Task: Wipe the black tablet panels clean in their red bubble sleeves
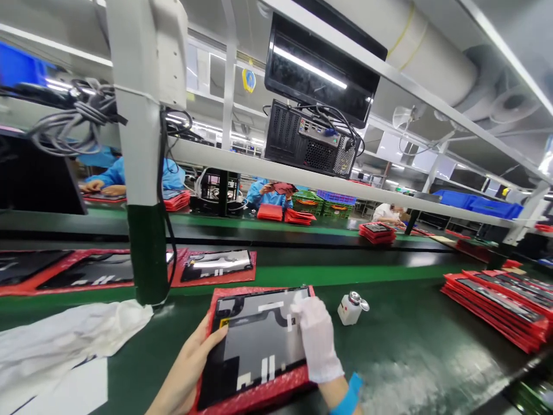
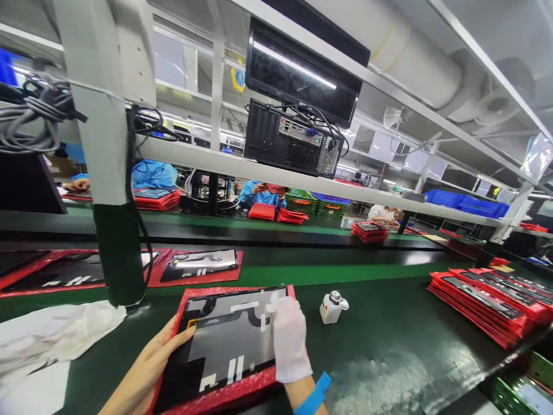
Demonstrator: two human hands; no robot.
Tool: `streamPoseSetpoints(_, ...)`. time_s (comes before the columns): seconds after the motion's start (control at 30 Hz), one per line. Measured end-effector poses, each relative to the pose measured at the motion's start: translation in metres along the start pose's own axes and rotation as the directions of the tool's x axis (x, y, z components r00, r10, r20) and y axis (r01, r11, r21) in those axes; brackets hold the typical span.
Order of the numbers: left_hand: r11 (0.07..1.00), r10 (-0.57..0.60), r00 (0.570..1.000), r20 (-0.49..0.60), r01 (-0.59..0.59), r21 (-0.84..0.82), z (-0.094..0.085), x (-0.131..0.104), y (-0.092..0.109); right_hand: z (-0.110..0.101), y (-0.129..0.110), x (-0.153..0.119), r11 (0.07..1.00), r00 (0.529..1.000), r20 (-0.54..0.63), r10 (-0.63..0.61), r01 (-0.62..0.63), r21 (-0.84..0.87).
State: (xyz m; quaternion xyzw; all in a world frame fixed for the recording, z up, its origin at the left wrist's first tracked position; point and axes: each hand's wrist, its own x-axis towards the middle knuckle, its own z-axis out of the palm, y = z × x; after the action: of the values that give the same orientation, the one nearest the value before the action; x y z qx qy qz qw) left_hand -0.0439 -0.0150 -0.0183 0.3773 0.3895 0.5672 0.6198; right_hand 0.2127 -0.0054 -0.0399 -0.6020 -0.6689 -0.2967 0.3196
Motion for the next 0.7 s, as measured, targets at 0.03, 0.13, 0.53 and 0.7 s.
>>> streamPoseSetpoints(0.03,1.0,0.015,1.0,0.002,-0.015,0.007,0.001,-0.001,0.001,-0.004,0.004,-0.011,0.999,1.0,-0.01,0.027,-0.027,-0.043)
streamPoseSetpoints(0.13,0.999,0.037,0.999,-0.005,-0.037,0.01,0.006,-0.003,0.003,-0.013,-0.019,-0.039,0.992,0.997,-0.011,0.072,-0.073,-0.108)
streamPoseSetpoints(0.53,0.996,0.081,0.996,0.031,-0.082,0.024,0.022,0.026,0.023,-0.028,-0.021,-0.03,0.935,0.993,0.008,0.119,-0.115,0.336)
streamPoseSetpoints(0.7,0.984,0.095,0.994,0.055,-0.102,0.148,0.069,0.132,0.045,-0.042,0.037,-0.062,0.839,0.918,-0.071,0.389,-0.321,0.439)
